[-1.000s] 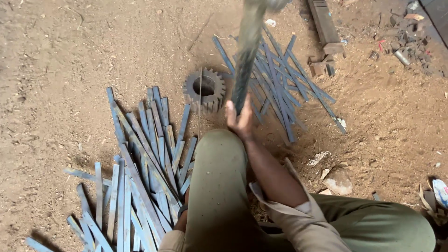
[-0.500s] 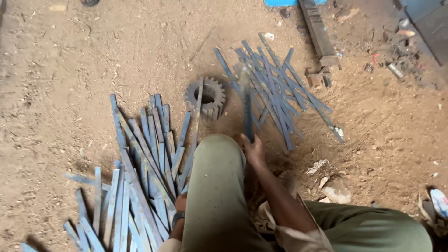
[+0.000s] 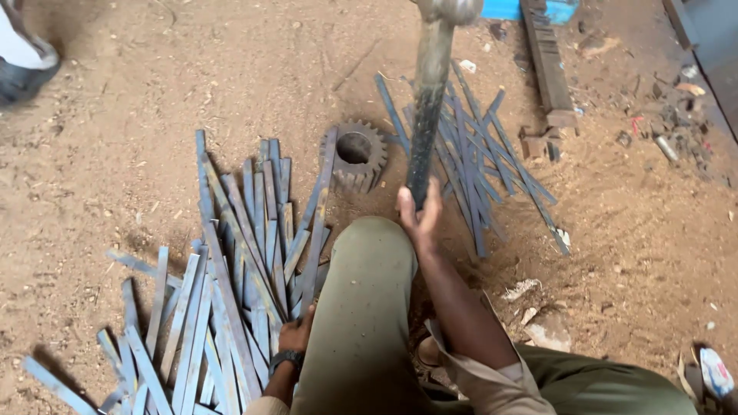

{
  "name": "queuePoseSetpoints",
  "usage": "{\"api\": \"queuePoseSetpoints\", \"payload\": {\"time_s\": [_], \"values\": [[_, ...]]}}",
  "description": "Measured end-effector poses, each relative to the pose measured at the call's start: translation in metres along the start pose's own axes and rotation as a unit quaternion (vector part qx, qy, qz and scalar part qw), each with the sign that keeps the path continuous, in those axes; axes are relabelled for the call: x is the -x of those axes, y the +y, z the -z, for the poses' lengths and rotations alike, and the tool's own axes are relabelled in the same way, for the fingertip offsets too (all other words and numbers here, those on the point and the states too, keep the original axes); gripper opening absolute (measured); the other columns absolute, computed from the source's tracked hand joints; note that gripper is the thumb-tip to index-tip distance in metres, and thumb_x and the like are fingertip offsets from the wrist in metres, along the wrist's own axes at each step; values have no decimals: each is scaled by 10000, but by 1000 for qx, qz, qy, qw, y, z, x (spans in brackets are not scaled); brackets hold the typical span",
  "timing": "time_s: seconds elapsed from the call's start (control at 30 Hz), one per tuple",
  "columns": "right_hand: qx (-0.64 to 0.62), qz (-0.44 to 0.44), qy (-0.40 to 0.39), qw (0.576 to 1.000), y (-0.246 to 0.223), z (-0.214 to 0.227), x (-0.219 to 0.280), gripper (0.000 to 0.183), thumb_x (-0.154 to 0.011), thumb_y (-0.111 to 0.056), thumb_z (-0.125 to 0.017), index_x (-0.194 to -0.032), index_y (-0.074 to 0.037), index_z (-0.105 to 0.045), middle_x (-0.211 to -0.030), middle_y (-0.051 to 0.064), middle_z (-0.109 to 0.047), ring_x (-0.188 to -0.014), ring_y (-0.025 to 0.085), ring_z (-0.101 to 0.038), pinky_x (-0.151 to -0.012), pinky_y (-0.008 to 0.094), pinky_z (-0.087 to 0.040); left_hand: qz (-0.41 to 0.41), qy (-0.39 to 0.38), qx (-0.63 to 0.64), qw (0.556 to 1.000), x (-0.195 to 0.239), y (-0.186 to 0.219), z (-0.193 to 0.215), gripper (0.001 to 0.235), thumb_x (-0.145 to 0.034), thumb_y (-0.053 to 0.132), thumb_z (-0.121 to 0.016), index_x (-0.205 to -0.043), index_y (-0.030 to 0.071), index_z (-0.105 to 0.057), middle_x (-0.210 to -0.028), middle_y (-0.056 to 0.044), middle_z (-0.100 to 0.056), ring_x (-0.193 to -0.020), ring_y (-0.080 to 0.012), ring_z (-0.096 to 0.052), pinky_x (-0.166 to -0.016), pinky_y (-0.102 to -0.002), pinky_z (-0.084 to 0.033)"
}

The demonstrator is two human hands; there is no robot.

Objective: The person sits on the ground and repeatedly strikes metal rods with a hammer. They pick up rods from a pile, place them on a gear-like object, and hit them before moving them to another pile.

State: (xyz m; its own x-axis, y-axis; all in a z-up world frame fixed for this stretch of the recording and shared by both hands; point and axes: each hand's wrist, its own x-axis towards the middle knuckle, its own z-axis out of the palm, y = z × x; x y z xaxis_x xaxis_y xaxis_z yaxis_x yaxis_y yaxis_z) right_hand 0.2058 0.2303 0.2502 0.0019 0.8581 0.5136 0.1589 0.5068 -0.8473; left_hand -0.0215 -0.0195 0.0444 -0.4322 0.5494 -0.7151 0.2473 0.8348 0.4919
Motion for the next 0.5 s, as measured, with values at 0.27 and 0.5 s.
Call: {"api": "queuePoseSetpoints", "payload": {"time_s": [0.27,0.5], "values": [[-17,-278,-161,947,119,-48,76,388,-1020,-379,-593,-1189,-30,-587,-958,95,-629,-837,211,-603,-716,354,-462,-56,20,-13,998,-40,-43,-30,850,-817,777,-532,-1120,21,-775,-1127,-262,-734,-1092,-400,-698,-985,-439,-531],[206,-263,-165,928,112,34,116,479,-980,-353,-537,-1335,-38,-604,-1195,209,-700,-1109,352,-672,-943,463,-515,-136,58,-59,987,-54,-40,-23,786,-885,735,-488,-1141,50,-776,-1169,-265,-720,-1127,-415,-676,-997,-452,-525]]}}
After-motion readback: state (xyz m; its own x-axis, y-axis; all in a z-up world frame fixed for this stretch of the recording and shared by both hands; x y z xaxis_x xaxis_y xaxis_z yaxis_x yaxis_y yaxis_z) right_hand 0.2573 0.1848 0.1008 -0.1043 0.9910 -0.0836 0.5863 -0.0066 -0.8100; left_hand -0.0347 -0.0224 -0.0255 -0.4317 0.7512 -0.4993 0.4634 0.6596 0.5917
